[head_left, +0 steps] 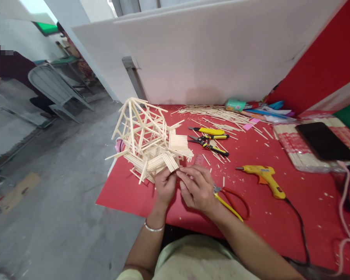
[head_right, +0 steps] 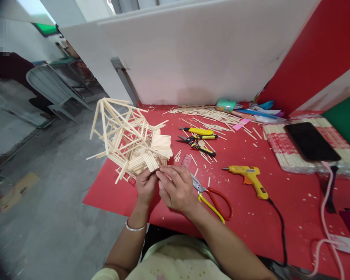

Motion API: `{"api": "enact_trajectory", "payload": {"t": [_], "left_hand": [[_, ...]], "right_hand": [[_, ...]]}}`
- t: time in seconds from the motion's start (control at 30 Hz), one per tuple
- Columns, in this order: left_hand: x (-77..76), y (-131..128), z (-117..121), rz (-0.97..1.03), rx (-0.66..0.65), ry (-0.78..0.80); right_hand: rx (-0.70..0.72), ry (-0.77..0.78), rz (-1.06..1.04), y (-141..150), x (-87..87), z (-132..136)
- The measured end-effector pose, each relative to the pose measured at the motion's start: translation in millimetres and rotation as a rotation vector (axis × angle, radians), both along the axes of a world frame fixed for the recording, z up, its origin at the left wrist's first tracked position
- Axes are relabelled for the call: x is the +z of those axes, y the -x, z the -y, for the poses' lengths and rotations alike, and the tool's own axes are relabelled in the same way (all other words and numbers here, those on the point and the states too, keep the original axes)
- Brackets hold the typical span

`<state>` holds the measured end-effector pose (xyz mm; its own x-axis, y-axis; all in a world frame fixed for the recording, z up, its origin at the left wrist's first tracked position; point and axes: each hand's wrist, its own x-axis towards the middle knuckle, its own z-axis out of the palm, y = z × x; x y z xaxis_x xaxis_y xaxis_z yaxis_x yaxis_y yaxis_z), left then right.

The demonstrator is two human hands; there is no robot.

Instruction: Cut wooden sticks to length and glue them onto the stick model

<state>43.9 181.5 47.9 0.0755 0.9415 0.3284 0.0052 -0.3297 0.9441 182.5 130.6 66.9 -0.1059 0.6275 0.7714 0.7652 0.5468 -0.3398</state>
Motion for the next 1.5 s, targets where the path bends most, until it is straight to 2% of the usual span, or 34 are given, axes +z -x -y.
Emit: {"api": "enact_trajectory", "payload": {"t": [1.5], "left_hand": [[0.0, 0.6, -0.4, -0.032, -0.001, -0.058]], "right_hand": [[0.025, 0.025, 0.0, 0.1, -2.4, 0.4]]}}
